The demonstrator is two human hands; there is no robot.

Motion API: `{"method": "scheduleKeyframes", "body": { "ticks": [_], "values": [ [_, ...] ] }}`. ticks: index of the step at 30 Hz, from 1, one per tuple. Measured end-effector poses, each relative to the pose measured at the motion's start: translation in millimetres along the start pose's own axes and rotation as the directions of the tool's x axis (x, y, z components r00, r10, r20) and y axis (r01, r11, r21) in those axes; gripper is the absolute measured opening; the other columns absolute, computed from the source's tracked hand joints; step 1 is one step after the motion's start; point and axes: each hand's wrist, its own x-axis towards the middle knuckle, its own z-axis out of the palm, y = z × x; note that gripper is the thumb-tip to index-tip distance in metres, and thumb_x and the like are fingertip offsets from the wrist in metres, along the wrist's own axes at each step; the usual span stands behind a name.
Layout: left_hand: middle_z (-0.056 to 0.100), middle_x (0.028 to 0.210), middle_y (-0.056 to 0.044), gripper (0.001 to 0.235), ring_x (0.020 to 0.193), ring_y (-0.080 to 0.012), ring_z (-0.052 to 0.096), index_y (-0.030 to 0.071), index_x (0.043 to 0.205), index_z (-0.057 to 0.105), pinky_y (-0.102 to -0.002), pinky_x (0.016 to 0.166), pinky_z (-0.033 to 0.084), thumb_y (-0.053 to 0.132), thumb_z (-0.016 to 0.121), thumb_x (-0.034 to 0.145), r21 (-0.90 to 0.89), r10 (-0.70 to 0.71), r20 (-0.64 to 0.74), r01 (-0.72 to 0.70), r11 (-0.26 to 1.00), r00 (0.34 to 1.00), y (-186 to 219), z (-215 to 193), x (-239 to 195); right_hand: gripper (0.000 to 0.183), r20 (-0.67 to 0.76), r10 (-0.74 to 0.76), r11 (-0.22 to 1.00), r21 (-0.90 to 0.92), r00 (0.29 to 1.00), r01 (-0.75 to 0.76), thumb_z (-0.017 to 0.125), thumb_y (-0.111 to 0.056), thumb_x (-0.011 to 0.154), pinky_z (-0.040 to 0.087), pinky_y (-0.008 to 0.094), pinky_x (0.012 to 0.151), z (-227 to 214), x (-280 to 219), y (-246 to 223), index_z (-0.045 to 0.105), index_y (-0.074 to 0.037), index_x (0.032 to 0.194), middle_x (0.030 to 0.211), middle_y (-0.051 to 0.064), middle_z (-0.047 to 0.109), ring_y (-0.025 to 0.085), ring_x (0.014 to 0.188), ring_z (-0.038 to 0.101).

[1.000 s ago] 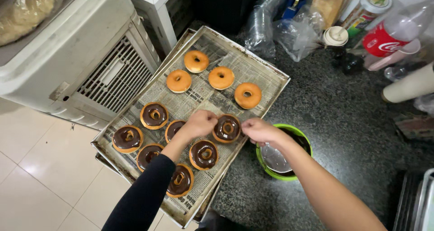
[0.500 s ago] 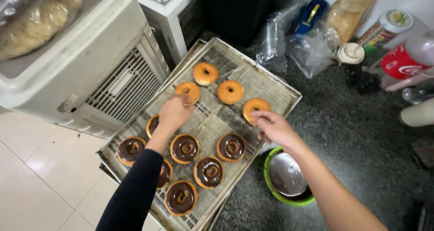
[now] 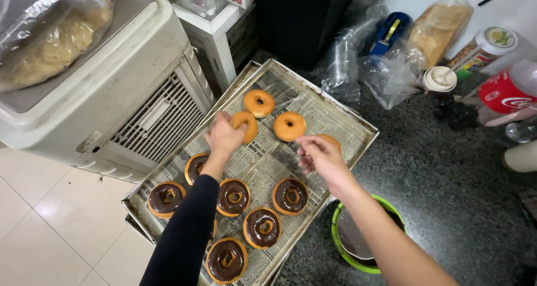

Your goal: The person dips plain donuts into a bowl of chocolate glaze and places them on a tray. After glazing, the person sprinkles colorful toppings onto the wet glaze of each donut.

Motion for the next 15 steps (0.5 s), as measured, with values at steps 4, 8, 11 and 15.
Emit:
{"method": "scheduleKeyframes", "body": {
  "ticks": [4, 8, 11, 15],
  "values": [
    [0.075, 0.103, -0.012, 0.061, 0.102, -0.0313, 0.071, 0.010, 0.125, 0.048, -0.054, 0.117, 0.027, 0.036, 0.079, 0.079, -0.100, 0.249, -0.067, -0.255, 0.962, 0.966, 21, -14, -49, 0.032, 0.011, 0.034, 0.999, -0.006, 0.999, -0.034, 0.054, -0.022, 0.102, 0.054, 0.029, 0.066, 5, -17, -2, 0.065, -0.009, 0.129, 0.099, 0.003, 0.065, 0.013, 0.077, 0.068],
    [0.072, 0.104, -0.014, 0.057, 0.101, -0.0324, 0.069, 0.005, 0.123, 0.051, -0.052, 0.111, 0.034, 0.029, 0.080, 0.080, -0.086, 0.584, -0.253, -0.619, 0.781, 0.772, 47, -30, -124, 0.049, 0.019, 0.074, 0.995, 0.071, 0.997, -0.075, 0.057, -0.031, 0.096, 0.059, 0.035, 0.081, 14, -47, -14, 0.049, -0.016, 0.142, 0.122, 0.005, 0.068, 0.017, 0.096, 0.071],
    [0.070, 0.107, -0.015, 0.055, 0.106, -0.0338, 0.066, 0.004, 0.122, 0.055, -0.052, 0.108, 0.035, 0.022, 0.080, 0.077, 0.000, 0.733, -0.290, -0.766, 0.643, 0.615, 68, -42, -183, 0.061, 0.105, 0.037, 0.978, 0.200, 0.994, -0.058, 0.054, -0.042, 0.095, 0.059, 0.040, 0.088, 15, -72, -17, 0.036, -0.022, 0.149, 0.133, 0.006, 0.062, 0.020, 0.107, 0.067],
    [0.067, 0.110, -0.015, 0.062, 0.109, -0.0343, 0.062, 0.003, 0.122, 0.055, -0.052, 0.106, 0.036, 0.021, 0.081, 0.069, 0.032, 0.813, -0.241, -0.833, 0.553, 0.530, 95, -52, -243, 0.061, 0.125, -0.041, 0.942, 0.336, 0.991, -0.003, 0.055, -0.043, 0.095, 0.056, 0.038, 0.092, 2, -106, -8, 0.042, -0.020, 0.149, 0.138, 0.005, 0.059, 0.017, 0.116, 0.064]
  ]
}}
